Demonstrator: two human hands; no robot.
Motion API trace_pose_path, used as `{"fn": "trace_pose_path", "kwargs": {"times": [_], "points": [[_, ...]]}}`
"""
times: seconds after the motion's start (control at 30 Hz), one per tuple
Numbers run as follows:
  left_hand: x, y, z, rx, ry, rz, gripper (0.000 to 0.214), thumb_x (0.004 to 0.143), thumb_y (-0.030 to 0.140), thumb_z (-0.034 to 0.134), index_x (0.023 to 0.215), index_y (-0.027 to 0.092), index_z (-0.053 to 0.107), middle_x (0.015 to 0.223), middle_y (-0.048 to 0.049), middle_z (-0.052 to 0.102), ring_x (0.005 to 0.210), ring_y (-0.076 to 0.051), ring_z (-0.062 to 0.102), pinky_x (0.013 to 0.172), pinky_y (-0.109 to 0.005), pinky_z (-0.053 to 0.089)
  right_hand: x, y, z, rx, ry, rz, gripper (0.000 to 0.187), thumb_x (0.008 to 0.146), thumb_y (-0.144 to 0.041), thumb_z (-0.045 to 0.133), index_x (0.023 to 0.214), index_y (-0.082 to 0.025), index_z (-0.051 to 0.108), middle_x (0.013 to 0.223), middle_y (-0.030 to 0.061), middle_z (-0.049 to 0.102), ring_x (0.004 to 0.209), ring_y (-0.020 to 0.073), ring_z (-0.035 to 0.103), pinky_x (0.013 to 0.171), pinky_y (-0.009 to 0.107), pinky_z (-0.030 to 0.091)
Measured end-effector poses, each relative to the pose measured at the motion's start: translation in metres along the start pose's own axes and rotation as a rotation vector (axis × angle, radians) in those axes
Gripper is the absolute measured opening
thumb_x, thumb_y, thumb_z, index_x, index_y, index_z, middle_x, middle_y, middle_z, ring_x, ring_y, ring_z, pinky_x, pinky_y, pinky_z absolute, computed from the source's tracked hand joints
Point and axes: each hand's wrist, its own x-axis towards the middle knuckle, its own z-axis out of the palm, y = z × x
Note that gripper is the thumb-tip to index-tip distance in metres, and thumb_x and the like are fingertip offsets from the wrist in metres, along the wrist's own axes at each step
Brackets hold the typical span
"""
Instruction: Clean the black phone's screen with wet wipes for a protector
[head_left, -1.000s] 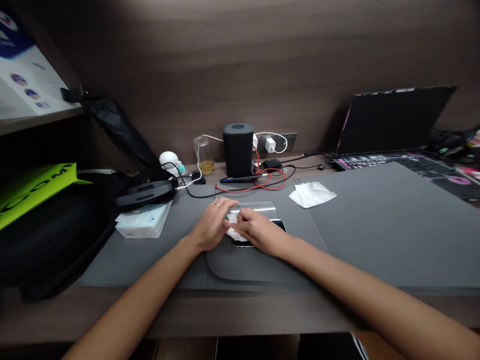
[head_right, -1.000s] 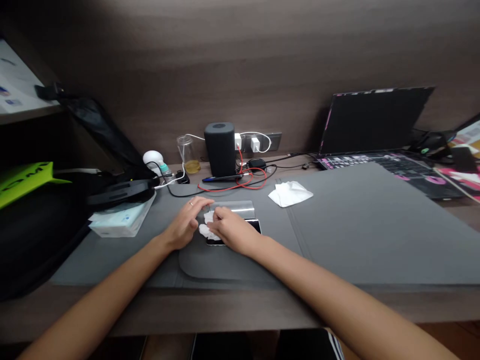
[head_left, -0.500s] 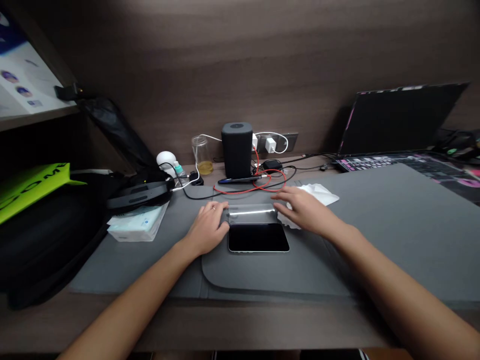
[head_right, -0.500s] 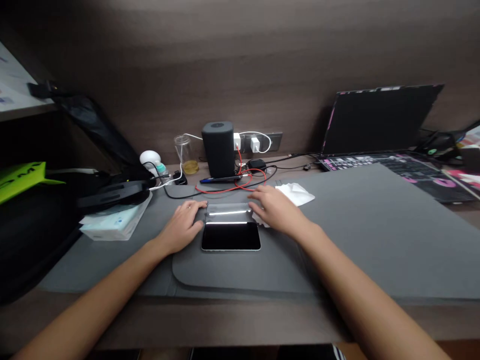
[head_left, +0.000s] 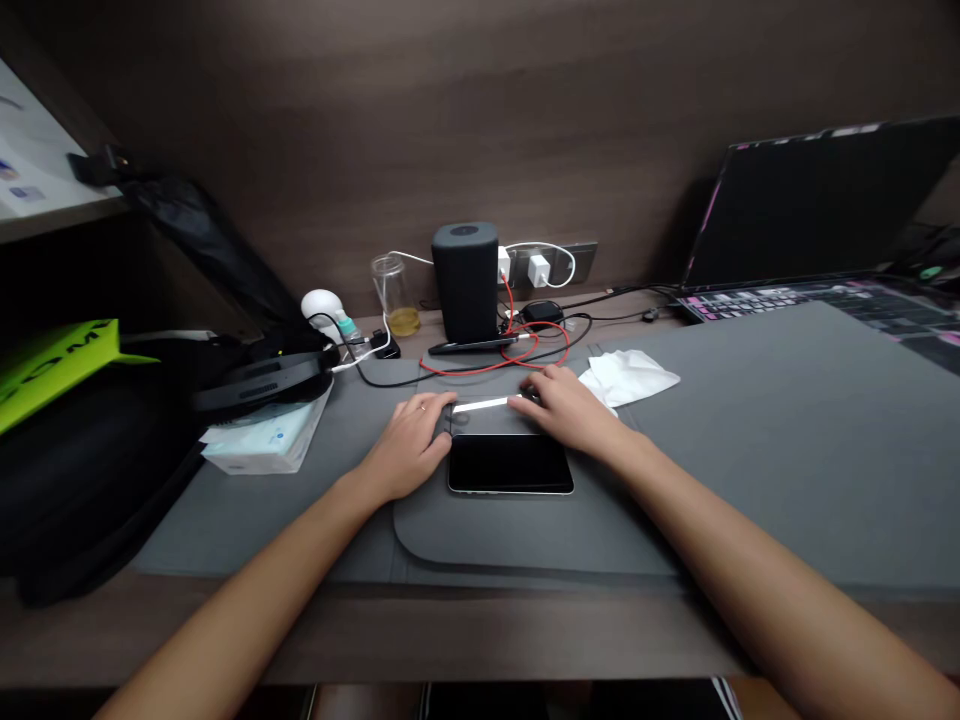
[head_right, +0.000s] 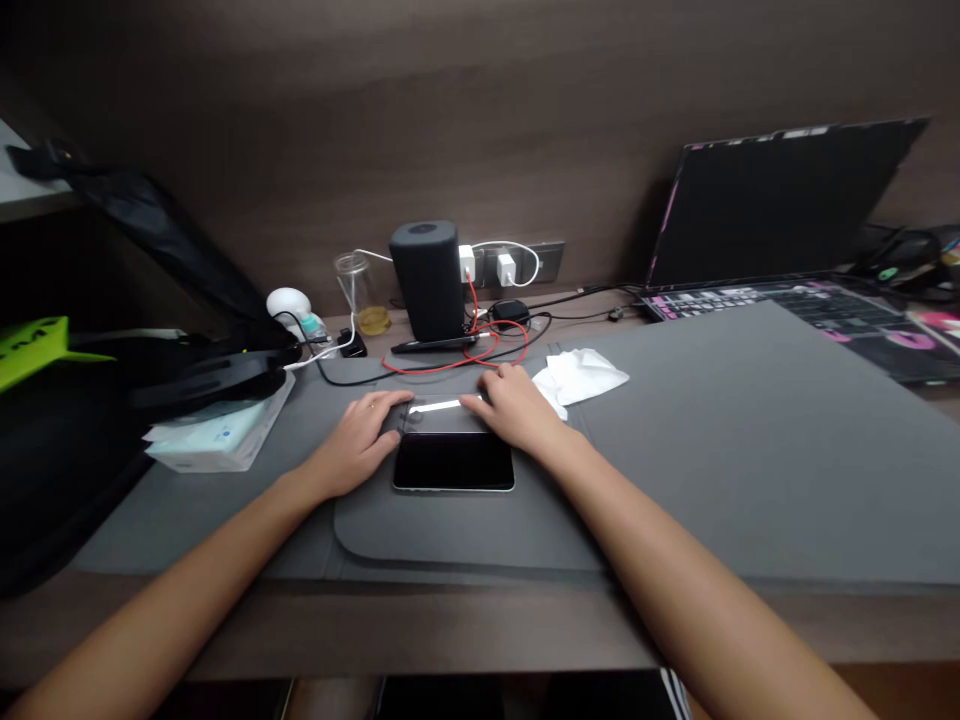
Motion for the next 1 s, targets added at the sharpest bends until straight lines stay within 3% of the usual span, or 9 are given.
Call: {"fn": "trace_pose_path", "kwargs": {"times": [0.1, 0.23, 0.37, 0.47, 0.57, 0.63, 0.8, 0.9, 1.0], "points": [[-0.001, -0.001, 0.001, -0.047, 0.065, -0.002, 0.045, 0.095, 0.024, 0.042, 0.139, 0.017, 0.044, 0.142, -0.0129, 0.053, 0.132, -0.029, 0.046, 0.111, -0.05, 0.036, 0.001, 0.0, 0.001, 0.105, 0.06, 0.024, 0.032, 0.099, -0.044, 0.051, 0.093, -0.016, 0.067, 0.094, 0.0112, 0.058, 0.095, 0.0267, 0.058, 0.087, 0.038, 0.047], [-0.001, -0.002, 0.001, -0.186, 0.146, -0.008, 0.043, 0.102, 0.034, 0.036, 0.141, 0.016, 0.043, 0.139, -0.0126, 0.055, 0.126, -0.027, 0.052, 0.11, -0.047, 0.039, -0.009, 0.002, -0.009, 0.343, 0.149, -0.099, 0.024, 0.097, -0.036, 0.051, 0.089, -0.018, 0.064, 0.094, 0.0072, 0.056, 0.09, 0.022, 0.058, 0.083, 0.034, 0.048], [-0.001, -0.006, -0.003, -0.289, 0.163, 0.034, 0.046, 0.107, 0.043, 0.027, 0.136, 0.017, 0.05, 0.135, -0.0129, 0.06, 0.124, -0.026, 0.055, 0.109, -0.047, 0.039, -0.034, -0.002, -0.024, 0.454, 0.071, -0.276, 0.024, 0.1, -0.037, 0.049, 0.089, -0.02, 0.062, 0.092, 0.0061, 0.062, 0.085, 0.0205, 0.06, 0.079, 0.033, 0.048], [-0.001, -0.008, -0.007, -0.27, 0.034, 0.15, 0.055, 0.104, 0.056, 0.028, 0.135, 0.018, 0.052, 0.131, -0.0135, 0.062, 0.121, -0.028, 0.056, 0.106, -0.048, 0.042, -0.055, -0.001, -0.026, 0.448, -0.026, -0.393, 0.022, 0.101, -0.036, 0.049, 0.098, -0.022, 0.065, 0.105, 0.0077, 0.066, 0.097, 0.0218, 0.062, 0.088, 0.036, 0.048], [-0.002, -0.006, -0.011, -0.161, -0.116, 0.259, 0.055, 0.097, 0.06, 0.048, 0.135, 0.02, 0.054, 0.133, -0.0121, 0.061, 0.123, -0.03, 0.054, 0.107, -0.049, 0.042, -0.069, 0.003, -0.018, 0.414, -0.062, -0.458, 0.023, 0.101, -0.034, 0.048, 0.098, -0.022, 0.068, 0.109, 0.0086, 0.066, 0.099, 0.0213, 0.063, 0.088, 0.036, 0.05], [-0.002, -0.003, -0.012, -0.113, -0.143, 0.302, 0.054, 0.091, 0.057, 0.061, 0.132, 0.022, 0.056, 0.131, -0.0105, 0.063, 0.122, -0.03, 0.054, 0.106, -0.047, 0.043, -0.073, 0.004, -0.012, 0.386, -0.076, -0.487, 0.026, 0.103, -0.033, 0.046, 0.099, -0.022, 0.069, 0.107, 0.0091, 0.066, 0.097, 0.0212, 0.063, 0.086, 0.035, 0.051], [-0.002, 0.002, -0.013, -0.12, -0.101, 0.329, 0.038, 0.093, 0.04, 0.064, 0.125, 0.021, 0.06, 0.119, -0.0084, 0.068, 0.112, -0.026, 0.059, 0.099, -0.041, 0.048, -0.071, 0.003, -0.011, 0.328, 0.004, -0.445, 0.029, 0.102, -0.039, 0.048, 0.116, -0.022, 0.066, 0.117, 0.0121, 0.064, 0.111, 0.0258, 0.06, 0.097, 0.042, 0.05], [-0.002, 0.002, -0.013, -0.127, -0.099, 0.342, 0.037, 0.092, 0.037, 0.063, 0.125, 0.021, 0.06, 0.119, -0.0088, 0.069, 0.112, -0.026, 0.06, 0.099, -0.042, 0.048, -0.07, 0.007, -0.013, 0.277, 0.015, -0.345, 0.047, 0.097, -0.048, 0.054, 0.137, -0.022, 0.056, 0.137, 0.0145, 0.057, 0.127, 0.0318, 0.053, 0.106, 0.051, 0.046], [-0.003, 0.001, -0.013, -0.128, -0.106, 0.338, 0.039, 0.092, 0.035, 0.062, 0.129, 0.023, 0.059, 0.121, -0.0089, 0.068, 0.114, -0.027, 0.059, 0.099, -0.043, 0.048, -0.07, 0.013, -0.011, 0.242, -0.039, -0.324, 0.059, 0.094, -0.055, 0.057, 0.143, -0.023, 0.052, 0.142, 0.0152, 0.054, 0.132, 0.0348, 0.05, 0.109, 0.055, 0.042]]}}
